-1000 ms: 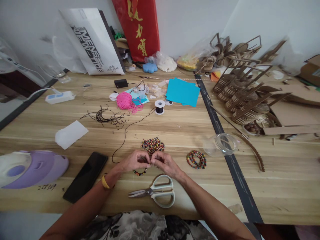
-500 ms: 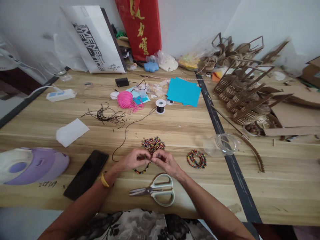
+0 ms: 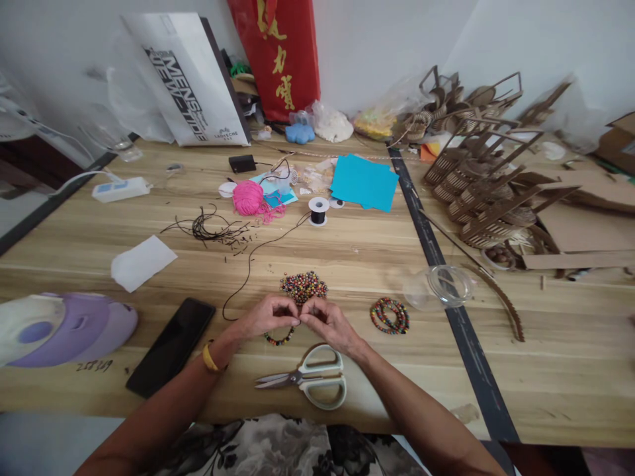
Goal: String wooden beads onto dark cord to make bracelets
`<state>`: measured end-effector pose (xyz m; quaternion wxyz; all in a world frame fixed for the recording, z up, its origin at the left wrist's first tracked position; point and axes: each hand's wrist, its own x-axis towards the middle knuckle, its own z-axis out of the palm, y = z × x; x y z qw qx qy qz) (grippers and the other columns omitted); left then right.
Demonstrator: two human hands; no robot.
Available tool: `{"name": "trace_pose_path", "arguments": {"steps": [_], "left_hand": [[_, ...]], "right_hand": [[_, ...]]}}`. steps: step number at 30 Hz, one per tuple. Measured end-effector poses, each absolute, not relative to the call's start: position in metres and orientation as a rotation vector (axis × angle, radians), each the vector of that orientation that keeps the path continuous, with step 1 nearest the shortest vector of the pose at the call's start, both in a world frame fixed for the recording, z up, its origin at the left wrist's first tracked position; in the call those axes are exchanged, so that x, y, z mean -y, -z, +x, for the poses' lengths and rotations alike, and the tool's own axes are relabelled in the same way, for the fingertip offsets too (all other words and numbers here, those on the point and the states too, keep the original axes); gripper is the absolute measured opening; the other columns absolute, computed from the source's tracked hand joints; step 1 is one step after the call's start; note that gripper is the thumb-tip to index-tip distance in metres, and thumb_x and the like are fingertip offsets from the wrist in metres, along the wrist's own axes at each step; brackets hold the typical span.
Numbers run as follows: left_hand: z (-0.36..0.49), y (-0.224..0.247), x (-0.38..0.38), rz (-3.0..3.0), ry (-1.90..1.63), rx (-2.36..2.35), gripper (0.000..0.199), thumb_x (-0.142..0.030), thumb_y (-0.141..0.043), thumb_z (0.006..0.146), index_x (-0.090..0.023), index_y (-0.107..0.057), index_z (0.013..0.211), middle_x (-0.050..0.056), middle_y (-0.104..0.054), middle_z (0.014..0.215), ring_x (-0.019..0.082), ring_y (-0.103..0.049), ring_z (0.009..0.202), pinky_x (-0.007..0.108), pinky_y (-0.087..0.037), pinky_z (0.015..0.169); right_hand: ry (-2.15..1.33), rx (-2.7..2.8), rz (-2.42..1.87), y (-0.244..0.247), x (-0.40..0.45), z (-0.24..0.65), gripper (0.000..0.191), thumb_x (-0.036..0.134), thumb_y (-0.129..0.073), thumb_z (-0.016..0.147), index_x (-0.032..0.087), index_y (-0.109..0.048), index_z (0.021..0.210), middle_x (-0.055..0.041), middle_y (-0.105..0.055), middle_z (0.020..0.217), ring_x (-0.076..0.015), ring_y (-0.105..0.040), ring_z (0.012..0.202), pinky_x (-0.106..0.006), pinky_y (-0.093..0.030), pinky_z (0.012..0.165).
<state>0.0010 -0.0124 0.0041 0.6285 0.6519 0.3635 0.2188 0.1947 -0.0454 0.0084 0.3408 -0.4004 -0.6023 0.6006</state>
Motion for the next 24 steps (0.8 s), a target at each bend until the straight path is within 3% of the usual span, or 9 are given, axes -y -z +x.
{"name": "trace_pose_path", "arguments": {"steps": [12, 24], "left_hand": [[0.0008, -0.0068, 0.0122, 1.47, -0.494, -0.792, 0.021, -0.031, -0.07, 0.071, -0.011, -0.066, 0.073, 0.001, -0.06, 0.066, 0.01, -0.05, 0.062, 0.02, -0.04, 0.06], [0.001, -0.0046, 0.0127, 1.48, -0.5, -0.791, 0.015, -0.026, -0.066, 0.073, -0.012, -0.064, 0.075, 0.001, -0.06, 0.069, 0.01, -0.051, 0.065, 0.02, -0.041, 0.063]], "right_hand": [[-1.524, 1.616, -1.032, -0.0071, 0.0457, 0.1938, 0.035, 0.05, -0.055, 0.087, 0.016, -0.054, 0.079, 0.0032, -0.042, 0.064, -0.0094, -0.036, 0.058, -0.022, -0.029, 0.054], [-1.482, 1.629, -1.032, -0.0059, 0.0452, 0.1942, 0.033, 0.048, -0.054, 0.088, 0.016, -0.054, 0.079, 0.0022, -0.045, 0.067, -0.0099, -0.038, 0.059, -0.022, -0.03, 0.054]]}}
